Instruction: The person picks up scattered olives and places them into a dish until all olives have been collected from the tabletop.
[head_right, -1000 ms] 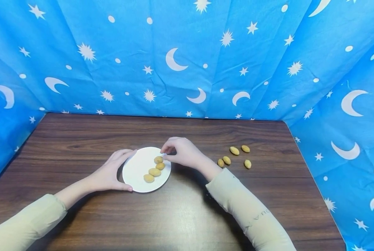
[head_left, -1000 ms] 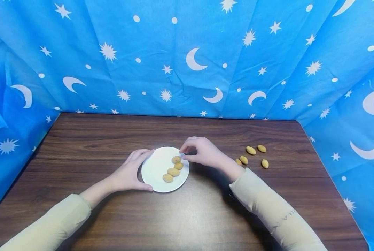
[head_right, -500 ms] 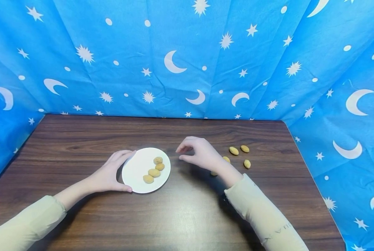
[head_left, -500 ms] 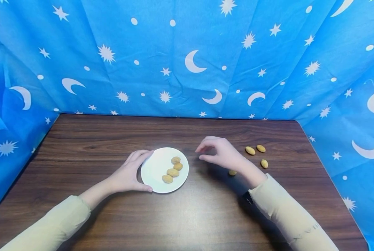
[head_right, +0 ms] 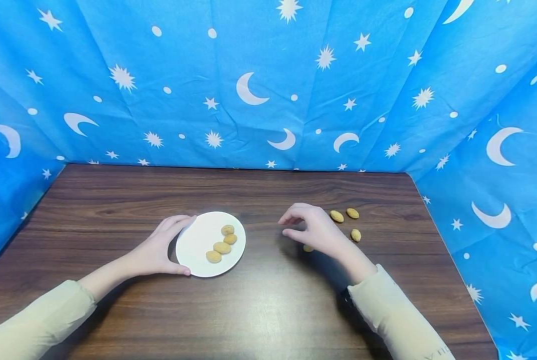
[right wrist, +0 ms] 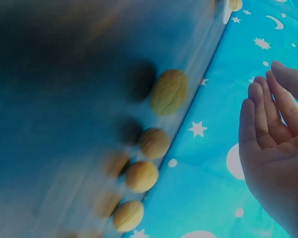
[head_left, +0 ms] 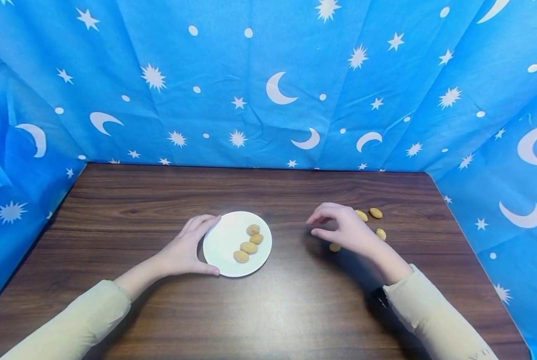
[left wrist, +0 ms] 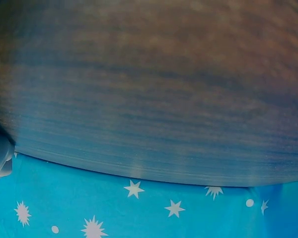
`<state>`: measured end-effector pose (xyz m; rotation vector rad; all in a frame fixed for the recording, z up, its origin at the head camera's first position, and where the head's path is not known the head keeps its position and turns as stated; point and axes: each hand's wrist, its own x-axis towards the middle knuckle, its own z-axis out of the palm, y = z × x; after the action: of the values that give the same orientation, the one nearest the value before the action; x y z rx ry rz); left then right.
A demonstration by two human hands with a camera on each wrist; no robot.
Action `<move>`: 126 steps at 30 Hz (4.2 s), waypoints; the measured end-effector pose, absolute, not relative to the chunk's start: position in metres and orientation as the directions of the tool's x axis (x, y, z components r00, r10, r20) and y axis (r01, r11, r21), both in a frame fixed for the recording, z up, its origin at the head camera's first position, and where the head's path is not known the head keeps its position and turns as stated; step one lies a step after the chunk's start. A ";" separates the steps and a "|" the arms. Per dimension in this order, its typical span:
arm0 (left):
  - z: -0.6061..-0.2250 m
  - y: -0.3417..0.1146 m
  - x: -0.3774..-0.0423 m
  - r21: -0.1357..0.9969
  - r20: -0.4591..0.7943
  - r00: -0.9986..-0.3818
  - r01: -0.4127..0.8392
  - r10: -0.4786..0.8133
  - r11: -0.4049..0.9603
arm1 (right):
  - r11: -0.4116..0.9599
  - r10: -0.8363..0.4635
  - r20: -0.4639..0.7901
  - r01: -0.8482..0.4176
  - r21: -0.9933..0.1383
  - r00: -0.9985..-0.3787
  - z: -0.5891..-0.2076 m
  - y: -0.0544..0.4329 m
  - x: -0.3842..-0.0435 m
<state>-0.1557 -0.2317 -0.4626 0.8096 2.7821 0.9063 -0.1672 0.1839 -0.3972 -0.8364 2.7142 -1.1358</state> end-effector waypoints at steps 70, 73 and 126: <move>-0.466 -0.233 -0.156 0.571 0.046 -0.859 0.442 0.510 0.692 | 0.679 -0.532 0.066 -0.472 -0.562 -0.844 -0.432 0.224 -0.150; -0.467 -0.233 -0.156 0.570 0.043 -0.860 0.440 0.509 0.694 | 0.666 -0.538 0.078 -0.480 -0.571 -0.839 -0.431 0.219 -0.152; -0.466 -0.232 -0.157 0.568 0.066 -0.849 0.464 0.525 0.679 | 0.536 -0.701 0.080 -0.599 -0.595 -0.708 -0.418 0.043 -0.199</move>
<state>-0.1575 -0.2316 -0.4660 0.8227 2.7843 0.8996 -0.1990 0.0431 -0.4180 -1.1115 2.6030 -0.9097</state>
